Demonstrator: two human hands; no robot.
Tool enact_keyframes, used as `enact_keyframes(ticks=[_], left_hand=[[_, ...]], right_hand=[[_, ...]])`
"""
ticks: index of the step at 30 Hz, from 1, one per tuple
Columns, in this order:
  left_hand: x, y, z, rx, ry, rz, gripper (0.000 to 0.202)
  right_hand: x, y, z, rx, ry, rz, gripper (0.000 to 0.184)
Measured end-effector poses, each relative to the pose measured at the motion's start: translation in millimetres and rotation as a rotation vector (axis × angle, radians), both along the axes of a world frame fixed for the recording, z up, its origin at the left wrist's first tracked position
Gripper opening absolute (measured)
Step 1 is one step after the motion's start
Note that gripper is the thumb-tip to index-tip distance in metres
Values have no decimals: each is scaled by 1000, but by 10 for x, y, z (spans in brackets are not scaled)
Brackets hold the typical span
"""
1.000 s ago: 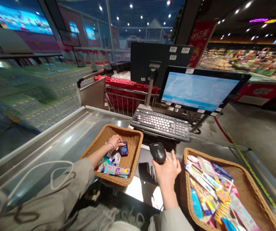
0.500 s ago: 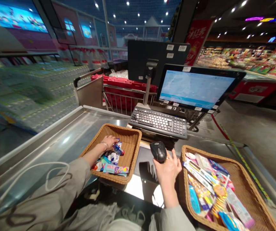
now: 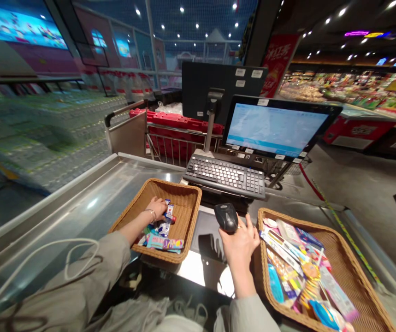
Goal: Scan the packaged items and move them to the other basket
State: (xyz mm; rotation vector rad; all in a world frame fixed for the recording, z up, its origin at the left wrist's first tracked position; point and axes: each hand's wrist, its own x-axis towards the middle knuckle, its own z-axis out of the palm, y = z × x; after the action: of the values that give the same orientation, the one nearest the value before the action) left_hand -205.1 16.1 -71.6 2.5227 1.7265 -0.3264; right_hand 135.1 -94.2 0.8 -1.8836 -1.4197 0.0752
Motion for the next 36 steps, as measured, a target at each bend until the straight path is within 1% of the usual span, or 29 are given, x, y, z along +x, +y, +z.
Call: enact_keyframes(ticks=[3, 7, 14, 20, 23, 26, 30, 36], left_hand=[[4, -2, 55, 24, -21, -17, 26], [70, 1, 203, 93, -88, -49, 17], [377, -38, 530, 222, -219, -76, 17], [614, -119, 722, 396, -357, -49, 17], [680, -152, 796, 498, -403, -47, 16], [731, -169, 858, 557, -427, -41, 15], [813, -179, 905, 605, -451, -47, 15], [1003, -222, 929, 631, -497, -67, 15]], right_hand=[[14, -24, -9, 12, -24, 6, 47], [20, -53, -13, 23, -48, 5, 48], [25, -84, 18, 26, -58, 3, 52], [21, -134, 64, 55, -59, 3, 49], [29, -152, 87, 67, -68, 16, 46], [35, -169, 112, 73, -74, 23, 44], [29, -191, 133, 71, -86, 27, 42], [26, -206, 131, 82, -114, 32, 46]])
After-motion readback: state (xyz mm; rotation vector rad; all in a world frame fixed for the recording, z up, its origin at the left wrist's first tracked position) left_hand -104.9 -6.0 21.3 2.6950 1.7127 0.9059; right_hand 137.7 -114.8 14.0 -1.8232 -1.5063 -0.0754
